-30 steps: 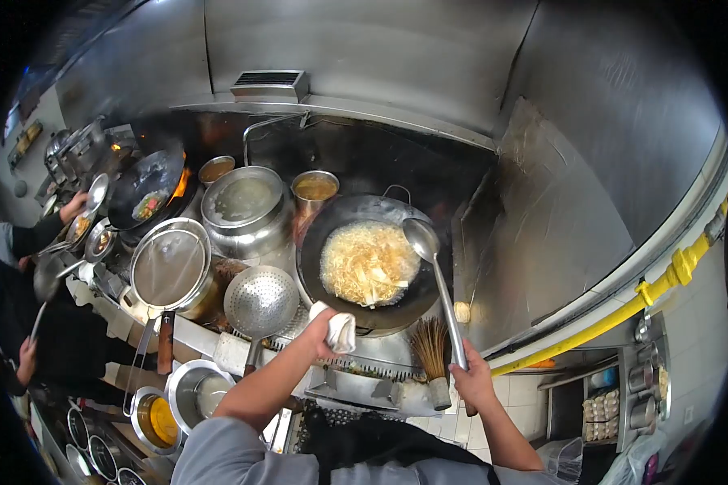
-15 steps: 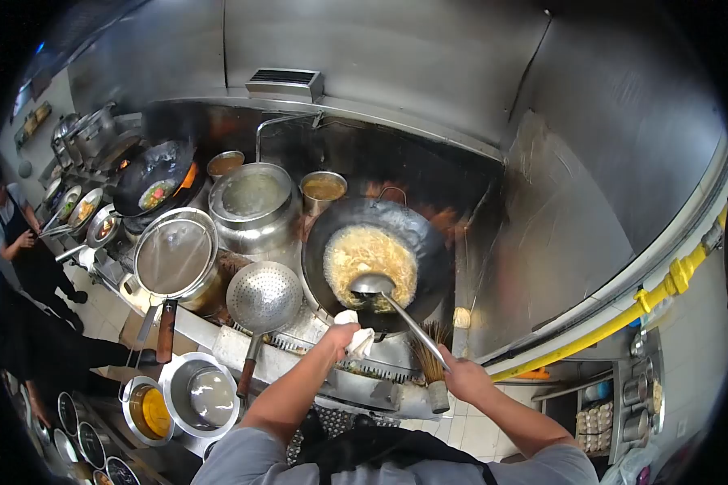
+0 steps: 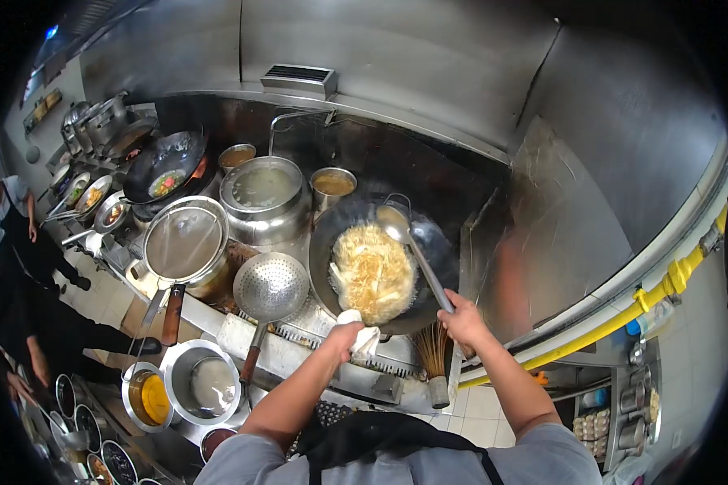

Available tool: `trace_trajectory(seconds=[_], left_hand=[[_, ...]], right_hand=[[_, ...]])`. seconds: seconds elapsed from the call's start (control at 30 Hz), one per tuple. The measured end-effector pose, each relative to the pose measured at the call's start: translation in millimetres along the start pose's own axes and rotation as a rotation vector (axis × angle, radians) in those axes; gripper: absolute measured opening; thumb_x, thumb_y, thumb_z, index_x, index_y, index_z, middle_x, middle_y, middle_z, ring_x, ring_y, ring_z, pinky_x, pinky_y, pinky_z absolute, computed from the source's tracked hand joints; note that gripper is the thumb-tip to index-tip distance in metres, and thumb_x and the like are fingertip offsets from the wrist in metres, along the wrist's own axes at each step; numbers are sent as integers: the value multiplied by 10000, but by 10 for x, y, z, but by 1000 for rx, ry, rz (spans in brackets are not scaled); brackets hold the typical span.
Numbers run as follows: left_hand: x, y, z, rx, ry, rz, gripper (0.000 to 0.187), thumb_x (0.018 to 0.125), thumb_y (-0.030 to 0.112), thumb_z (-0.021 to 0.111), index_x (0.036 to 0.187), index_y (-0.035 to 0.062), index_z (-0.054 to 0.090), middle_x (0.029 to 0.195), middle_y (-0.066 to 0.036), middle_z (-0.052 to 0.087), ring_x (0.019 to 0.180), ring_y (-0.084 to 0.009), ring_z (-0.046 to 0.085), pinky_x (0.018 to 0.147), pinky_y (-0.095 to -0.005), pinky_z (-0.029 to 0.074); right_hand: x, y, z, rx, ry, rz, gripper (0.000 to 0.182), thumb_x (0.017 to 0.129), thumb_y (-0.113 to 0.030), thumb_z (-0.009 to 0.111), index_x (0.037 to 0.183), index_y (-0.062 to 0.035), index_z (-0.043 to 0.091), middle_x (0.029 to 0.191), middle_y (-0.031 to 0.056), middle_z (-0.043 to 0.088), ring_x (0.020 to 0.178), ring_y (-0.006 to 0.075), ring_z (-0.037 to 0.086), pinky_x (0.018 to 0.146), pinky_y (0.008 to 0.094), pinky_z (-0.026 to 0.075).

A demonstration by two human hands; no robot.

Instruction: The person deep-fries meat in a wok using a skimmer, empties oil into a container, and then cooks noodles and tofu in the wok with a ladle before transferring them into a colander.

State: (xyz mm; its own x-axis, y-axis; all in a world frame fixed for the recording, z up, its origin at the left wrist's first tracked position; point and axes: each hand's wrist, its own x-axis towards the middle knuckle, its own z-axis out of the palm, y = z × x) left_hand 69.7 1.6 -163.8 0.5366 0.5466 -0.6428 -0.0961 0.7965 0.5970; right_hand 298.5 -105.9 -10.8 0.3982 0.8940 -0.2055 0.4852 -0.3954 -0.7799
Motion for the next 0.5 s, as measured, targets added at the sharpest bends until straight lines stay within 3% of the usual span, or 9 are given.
trace_trajectory(seconds=[0.03, 0.13, 0.2, 0.33, 0.37, 0.43, 0.5], left_hand=[[-7, 70, 31, 12, -89, -38, 245, 916, 214, 425, 1029, 48, 567, 884, -98, 661, 701, -262, 648, 633, -460, 534], [-169, 184, 129, 30, -77, -112, 266, 934, 256, 403, 1048, 81, 568, 889, -78, 664, 726, -252, 646, 650, -478, 527], [-145, 165, 107, 15, -61, -102, 261, 942, 273, 402, 1055, 107, 567, 892, -68, 666, 737, -252, 644, 665, -494, 520], [-242, 188, 197, 64, -7, -104, 262, 942, 283, 411, 1016, 101, 585, 881, -67, 668, 726, -244, 643, 662, -486, 523], [-152, 162, 151, 55, -57, -101, 263, 940, 288, 416, 995, 102, 594, 869, -64, 669, 722, -239, 642, 664, -481, 521], [-91, 134, 115, 25, -101, -94, 264, 936, 286, 424, 951, 105, 615, 836, -53, 674, 697, -228, 642, 649, -455, 519], [-140, 144, 119, 23, -95, -102, 258, 935, 276, 422, 953, 107, 616, 836, -52, 674, 691, -226, 642, 633, -441, 523]], right_hand=[[41, 2, 1, 3, 3, 0, 606, 847, -85, 586, 1403, -84, 347, 625, 15, 507, 425, 98, 451, 378, 254, 392], [198, 123, 60, 74, 15, 70, 604, 865, -82, 566, 1416, -92, 319, 606, 15, 489, 391, 112, 426, 343, 287, 378], [190, 290, 157, 440, -108, 262, 609, 879, -76, 550, 1427, -110, 288, 595, 20, 472, 380, 126, 414, 327, 294, 366], [-219, 402, 212, 1050, -388, 514, 334, 929, -148, 500, 1249, -79, 432, 649, 11, 453, 416, 84, 413, 335, 246, 353], [-293, 548, 218, 1054, -386, 519, 334, 929, -148, 500, 1249, -79, 432, 649, 11, 453, 416, 84, 413, 335, 246, 353], [-414, 757, 184, 1632, -747, 676, 352, 940, -196, 488, 1249, -34, 442, 661, 19, 460, 418, 73, 408, 350, 230, 342], [-587, 780, 139, 1771, -771, 686, 345, 948, -201, 475, 1241, -22, 447, 675, 12, 449, 419, 61, 407, 352, 221, 349]])
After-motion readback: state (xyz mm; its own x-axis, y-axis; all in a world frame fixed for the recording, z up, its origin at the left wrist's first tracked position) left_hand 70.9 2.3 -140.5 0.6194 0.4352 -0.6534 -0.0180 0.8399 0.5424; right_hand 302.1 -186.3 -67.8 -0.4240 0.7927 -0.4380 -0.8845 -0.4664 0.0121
